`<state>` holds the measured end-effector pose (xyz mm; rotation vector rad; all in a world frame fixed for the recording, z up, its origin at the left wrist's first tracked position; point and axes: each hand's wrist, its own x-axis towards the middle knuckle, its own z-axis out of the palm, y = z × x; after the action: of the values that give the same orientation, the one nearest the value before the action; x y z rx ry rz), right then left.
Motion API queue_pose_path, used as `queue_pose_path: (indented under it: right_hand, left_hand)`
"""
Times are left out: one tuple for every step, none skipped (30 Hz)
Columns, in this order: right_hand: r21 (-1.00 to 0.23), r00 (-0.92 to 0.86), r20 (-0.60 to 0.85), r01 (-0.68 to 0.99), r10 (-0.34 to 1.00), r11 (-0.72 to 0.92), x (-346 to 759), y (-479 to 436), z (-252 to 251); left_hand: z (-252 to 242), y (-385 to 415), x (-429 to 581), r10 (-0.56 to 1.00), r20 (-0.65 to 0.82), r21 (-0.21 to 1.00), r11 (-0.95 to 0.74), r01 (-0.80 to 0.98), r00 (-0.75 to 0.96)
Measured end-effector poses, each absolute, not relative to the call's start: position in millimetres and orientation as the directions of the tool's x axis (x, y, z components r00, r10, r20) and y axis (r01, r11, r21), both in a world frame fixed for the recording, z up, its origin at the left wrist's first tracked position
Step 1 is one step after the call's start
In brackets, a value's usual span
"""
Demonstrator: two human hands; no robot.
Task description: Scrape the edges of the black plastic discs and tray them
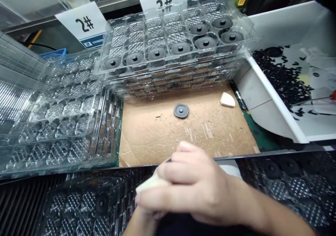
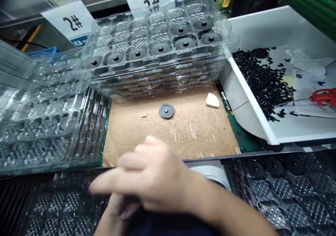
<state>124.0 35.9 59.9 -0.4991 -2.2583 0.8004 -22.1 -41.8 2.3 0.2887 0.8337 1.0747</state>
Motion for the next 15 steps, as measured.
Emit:
queue_pose_path:
  right_hand:
    - [-0.702,-0.669,0.483,0.091,0.566,0.706,123.6,38.1,54.2]
    - [-0.750,-0.627,0.454,0.115,0.634,0.651,124.6,41.0,46.0]
    - [-0.802,-0.572,0.379,0.189,0.727,0.567,126.9,43.7,35.4]
    - [-0.842,-0.514,0.277,0.278,0.812,0.463,129.8,45.4,22.5]
    - [-0.862,-0.455,0.178,0.356,0.872,0.362,132.9,45.5,7.8]
    - [-0.866,-0.410,0.095,0.415,0.907,0.278,135.4,43.8,-8.1]
    - [-0.862,-0.392,0.032,0.454,0.919,0.224,137.3,40.4,-24.0]
    - [-0.857,-0.399,-0.011,0.476,0.917,0.197,138.4,35.9,-38.8]
    - [-0.855,-0.414,-0.033,0.483,0.910,0.188,139.0,31.0,-50.9]
    - [-0.855,-0.428,-0.045,0.483,0.903,0.186,139.4,26.6,-59.1]
    - [-0.857,-0.432,-0.059,0.485,0.900,0.176,139.5,23.4,-62.2]
    - [-0.858,-0.426,-0.069,0.486,0.902,0.164,139.5,21.7,-59.7]
    - [-0.860,-0.412,-0.078,0.489,0.908,0.148,139.0,21.5,-51.6]
    - [-0.864,-0.382,-0.073,0.486,0.921,0.133,137.7,22.2,-38.7]
    - [-0.872,-0.341,-0.049,0.473,0.939,0.126,135.1,23.2,-22.1]
  left_hand:
    - [3.2,-41.8,-22.5,0.872,-0.454,0.611,0.453,-0.649,0.182]
    - [4.1,-41.9,-23.8,0.877,-0.453,0.610,0.436,-0.662,0.160]
    - [5.1,-42.2,-25.9,0.882,-0.451,0.601,0.414,-0.683,0.138]
    - [5.8,-42.8,-28.5,0.885,-0.450,0.588,0.392,-0.707,0.117]
    - [6.1,-43.6,-31.5,0.888,-0.448,0.571,0.373,-0.731,0.102]
    - [5.9,-44.5,-34.5,0.891,-0.444,0.553,0.357,-0.752,0.097]
    - [5.0,-45.4,-37.1,0.897,-0.430,0.538,0.342,-0.771,0.099]
    - [3.6,-46.3,-39.2,0.905,-0.413,0.526,0.331,-0.783,0.105]
    - [1.9,-47.0,-40.6,0.913,-0.392,0.513,0.320,-0.797,0.114]
    - [0.2,-47.4,-41.3,0.920,-0.372,0.497,0.309,-0.811,0.123]
    - [-1.2,-47.6,-41.4,0.926,-0.355,0.483,0.300,-0.823,0.129]
    - [-2.2,-47.5,-41.0,0.929,-0.346,0.471,0.293,-0.832,0.131]
    - [-2.5,-47.2,-40.1,0.930,-0.342,0.465,0.290,-0.836,0.132]
    - [-2.3,-46.7,-39.0,0.929,-0.346,0.462,0.293,-0.837,0.134]
    - [-1.7,-46.2,-37.7,0.926,-0.356,0.463,0.293,-0.837,0.127]
